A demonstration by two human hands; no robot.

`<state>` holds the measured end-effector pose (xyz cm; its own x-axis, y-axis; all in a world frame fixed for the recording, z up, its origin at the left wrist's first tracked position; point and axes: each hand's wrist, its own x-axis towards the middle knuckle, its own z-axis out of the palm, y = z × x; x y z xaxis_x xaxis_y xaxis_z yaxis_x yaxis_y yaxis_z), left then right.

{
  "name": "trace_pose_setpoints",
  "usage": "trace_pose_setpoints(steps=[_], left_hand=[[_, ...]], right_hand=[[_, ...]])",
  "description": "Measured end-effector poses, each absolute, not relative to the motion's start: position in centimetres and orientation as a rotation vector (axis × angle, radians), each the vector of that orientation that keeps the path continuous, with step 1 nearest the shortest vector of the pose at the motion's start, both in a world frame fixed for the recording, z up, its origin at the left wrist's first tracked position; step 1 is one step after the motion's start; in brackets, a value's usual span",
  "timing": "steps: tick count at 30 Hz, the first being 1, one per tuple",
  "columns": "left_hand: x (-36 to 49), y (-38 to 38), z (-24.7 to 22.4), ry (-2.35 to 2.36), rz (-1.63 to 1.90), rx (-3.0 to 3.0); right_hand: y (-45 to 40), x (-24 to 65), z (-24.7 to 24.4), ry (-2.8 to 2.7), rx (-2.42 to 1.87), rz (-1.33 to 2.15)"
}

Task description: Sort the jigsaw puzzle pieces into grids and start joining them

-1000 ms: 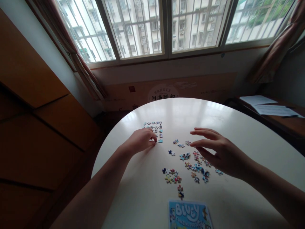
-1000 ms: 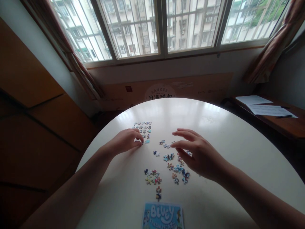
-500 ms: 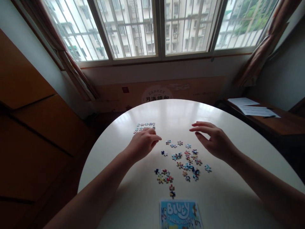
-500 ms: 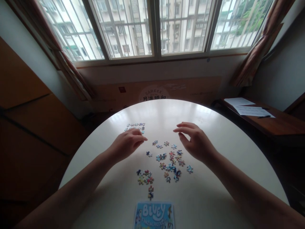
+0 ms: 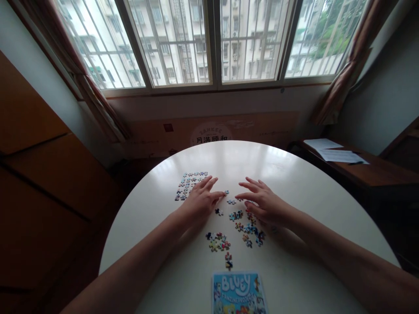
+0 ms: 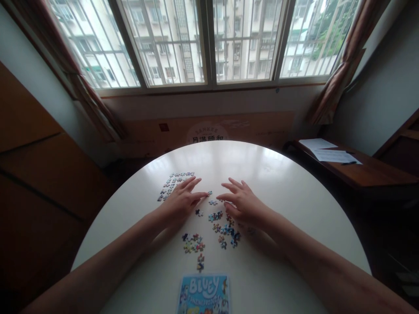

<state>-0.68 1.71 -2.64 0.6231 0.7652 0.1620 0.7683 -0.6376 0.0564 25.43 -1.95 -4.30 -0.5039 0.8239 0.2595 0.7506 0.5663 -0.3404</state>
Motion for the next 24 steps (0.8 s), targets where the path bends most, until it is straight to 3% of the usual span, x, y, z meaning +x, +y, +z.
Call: trace_pose_setpoints(steps=[16,24], left_hand=[[0.0,2.1,-2.7,-1.232,-0.190,-2.726],[3.7,7.0,-1.4,-1.441,0.046,-2.786]], right_hand=[[-3.0,21.7,-3.1,-2.492,-1.376,0.199],[4.1,22.4,-2.9,-2.314,-1.609,0.405]])
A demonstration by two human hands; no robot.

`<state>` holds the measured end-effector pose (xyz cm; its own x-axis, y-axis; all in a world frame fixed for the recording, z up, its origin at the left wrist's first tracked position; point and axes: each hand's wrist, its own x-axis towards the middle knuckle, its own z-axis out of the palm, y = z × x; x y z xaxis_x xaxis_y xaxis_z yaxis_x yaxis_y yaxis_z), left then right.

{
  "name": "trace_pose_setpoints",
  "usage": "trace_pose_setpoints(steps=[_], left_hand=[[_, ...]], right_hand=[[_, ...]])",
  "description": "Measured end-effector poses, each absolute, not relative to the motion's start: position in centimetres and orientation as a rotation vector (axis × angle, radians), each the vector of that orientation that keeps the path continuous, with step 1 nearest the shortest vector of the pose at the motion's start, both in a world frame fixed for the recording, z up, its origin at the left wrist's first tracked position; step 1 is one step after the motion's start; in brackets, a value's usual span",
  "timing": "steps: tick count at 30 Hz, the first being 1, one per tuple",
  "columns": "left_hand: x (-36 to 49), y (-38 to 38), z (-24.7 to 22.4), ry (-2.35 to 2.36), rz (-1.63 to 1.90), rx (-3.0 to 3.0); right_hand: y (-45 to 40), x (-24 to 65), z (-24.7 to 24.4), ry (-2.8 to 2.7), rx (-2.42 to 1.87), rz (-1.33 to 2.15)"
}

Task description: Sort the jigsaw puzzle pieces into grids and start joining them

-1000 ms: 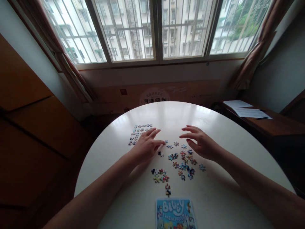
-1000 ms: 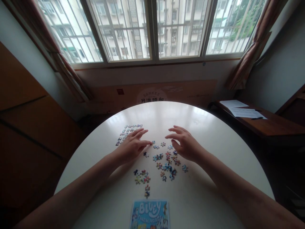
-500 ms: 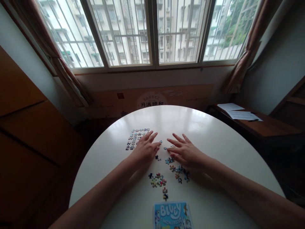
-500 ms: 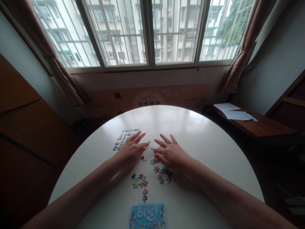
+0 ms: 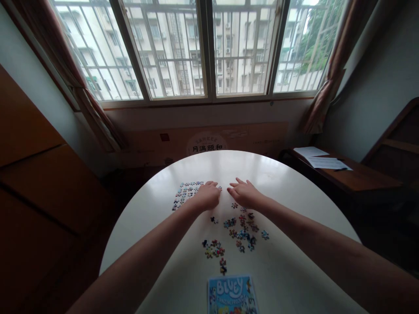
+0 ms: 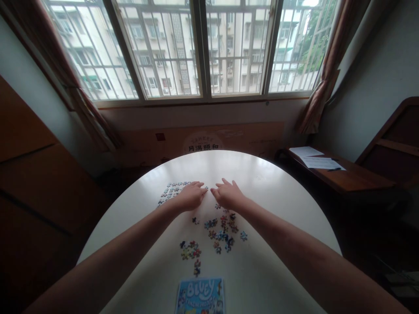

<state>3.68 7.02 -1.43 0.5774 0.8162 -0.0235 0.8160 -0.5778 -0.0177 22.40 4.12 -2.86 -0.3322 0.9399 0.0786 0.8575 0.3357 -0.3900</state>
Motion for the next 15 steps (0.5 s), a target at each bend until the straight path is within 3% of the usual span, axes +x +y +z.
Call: trace_pose_setpoints(steps=[6,15], left_hand=[[7.1,8.6,-2.4,-1.656,-0.016,-2.687],[7.0,7.2,-2.2,-1.547,-0.118,-2.688]], right_hand=[[8.6,24.8,-4.2,-2.175,-1.563,0.401],[10.1,26.9,-6.1,-2.161,-1.304,0.281]])
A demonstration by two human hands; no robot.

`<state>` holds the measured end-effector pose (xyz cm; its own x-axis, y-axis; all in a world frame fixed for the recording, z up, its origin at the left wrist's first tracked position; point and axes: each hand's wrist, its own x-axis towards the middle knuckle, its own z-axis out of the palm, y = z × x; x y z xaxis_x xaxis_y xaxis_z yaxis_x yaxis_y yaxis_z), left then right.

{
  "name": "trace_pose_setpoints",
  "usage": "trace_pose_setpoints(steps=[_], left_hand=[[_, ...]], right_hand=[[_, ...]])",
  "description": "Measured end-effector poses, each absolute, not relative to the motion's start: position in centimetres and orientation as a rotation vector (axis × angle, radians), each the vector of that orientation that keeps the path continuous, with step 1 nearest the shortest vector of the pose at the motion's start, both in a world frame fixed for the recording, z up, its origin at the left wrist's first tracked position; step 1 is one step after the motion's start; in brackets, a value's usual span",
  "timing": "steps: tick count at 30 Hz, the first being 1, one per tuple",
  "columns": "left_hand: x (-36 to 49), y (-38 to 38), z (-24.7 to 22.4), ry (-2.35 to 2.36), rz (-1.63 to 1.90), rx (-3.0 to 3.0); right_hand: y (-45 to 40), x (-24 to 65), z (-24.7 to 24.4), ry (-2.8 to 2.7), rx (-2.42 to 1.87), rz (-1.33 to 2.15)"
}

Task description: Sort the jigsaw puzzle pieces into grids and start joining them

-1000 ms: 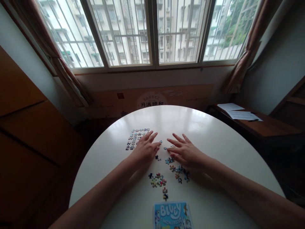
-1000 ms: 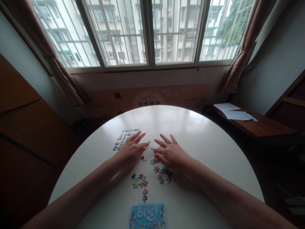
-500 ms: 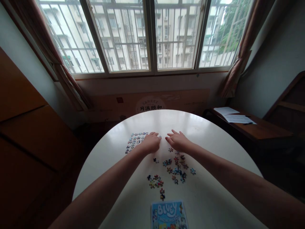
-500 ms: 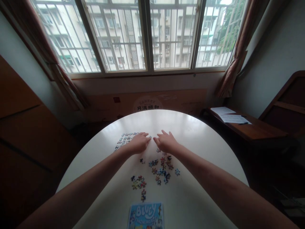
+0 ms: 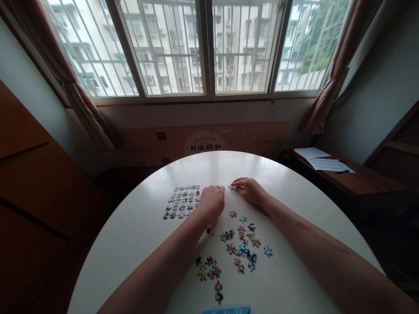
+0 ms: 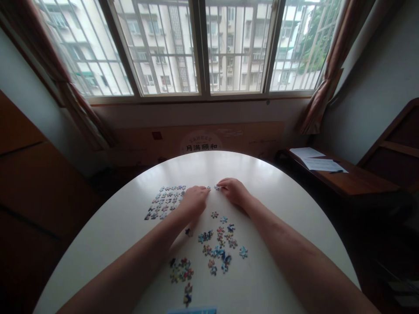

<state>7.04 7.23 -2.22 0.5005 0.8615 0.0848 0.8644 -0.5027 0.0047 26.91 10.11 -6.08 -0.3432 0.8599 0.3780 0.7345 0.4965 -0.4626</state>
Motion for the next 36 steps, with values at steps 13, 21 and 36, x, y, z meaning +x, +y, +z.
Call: trace_pose_setpoints(steps=[13,21,36], left_hand=[[7.2,8.3,-3.5,-1.502,-0.196,-2.629],[7.4,7.8,-3.7,-1.514,-0.218,-2.602],[7.1,8.0,-3.5,-1.518,-0.206,-2.595]], right_hand=[[10.0,25.4,-7.0,-2.196,-1.388,0.087],[10.5,25.9,-7.9,-2.174,-1.295,0.045],[10.1,25.8,-7.3,-2.182,-1.371,-0.009]])
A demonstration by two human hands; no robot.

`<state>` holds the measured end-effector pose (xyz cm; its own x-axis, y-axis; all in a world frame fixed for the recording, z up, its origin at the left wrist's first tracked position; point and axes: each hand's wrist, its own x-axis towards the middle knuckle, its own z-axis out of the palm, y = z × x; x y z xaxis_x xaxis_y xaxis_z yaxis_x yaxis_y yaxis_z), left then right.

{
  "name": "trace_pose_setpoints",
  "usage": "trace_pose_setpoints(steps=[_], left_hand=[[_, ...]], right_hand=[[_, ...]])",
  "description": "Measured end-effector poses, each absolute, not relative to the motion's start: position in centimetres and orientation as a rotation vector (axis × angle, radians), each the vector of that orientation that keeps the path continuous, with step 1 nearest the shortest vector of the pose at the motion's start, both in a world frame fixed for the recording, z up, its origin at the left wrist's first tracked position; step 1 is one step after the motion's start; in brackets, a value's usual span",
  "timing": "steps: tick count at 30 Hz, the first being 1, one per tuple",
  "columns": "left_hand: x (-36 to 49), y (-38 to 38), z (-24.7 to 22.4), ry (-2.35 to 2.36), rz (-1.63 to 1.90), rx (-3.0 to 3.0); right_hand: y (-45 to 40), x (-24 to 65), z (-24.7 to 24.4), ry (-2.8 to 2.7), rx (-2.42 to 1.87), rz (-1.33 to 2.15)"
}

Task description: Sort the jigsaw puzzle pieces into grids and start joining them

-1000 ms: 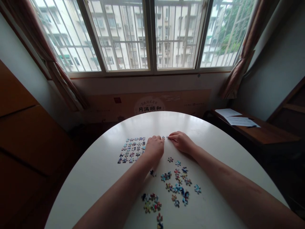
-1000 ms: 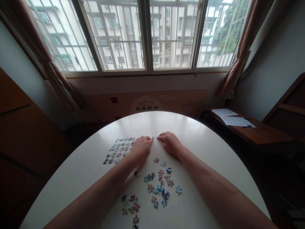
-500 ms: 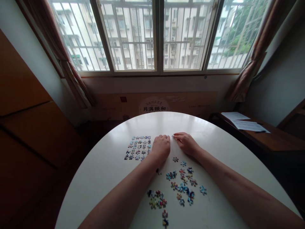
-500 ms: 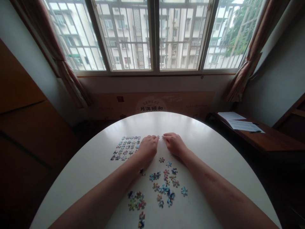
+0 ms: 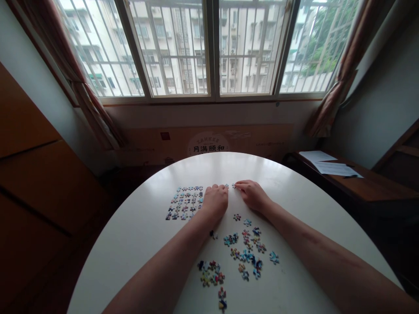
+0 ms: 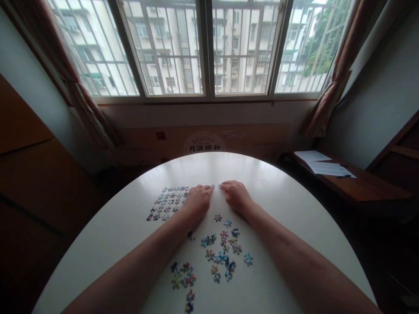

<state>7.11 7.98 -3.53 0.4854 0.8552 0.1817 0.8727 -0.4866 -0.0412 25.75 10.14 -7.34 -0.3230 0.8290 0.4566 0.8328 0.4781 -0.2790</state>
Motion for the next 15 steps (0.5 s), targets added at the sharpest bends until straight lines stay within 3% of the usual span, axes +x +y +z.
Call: trace_pose_setpoints(steps=[15], left_hand=[[7.04,8.57,-3.12,-1.510,-0.165,-2.630]], right_hand=[[10.06,25.65,-7.15,-2.277,-1.417,-0.030]])
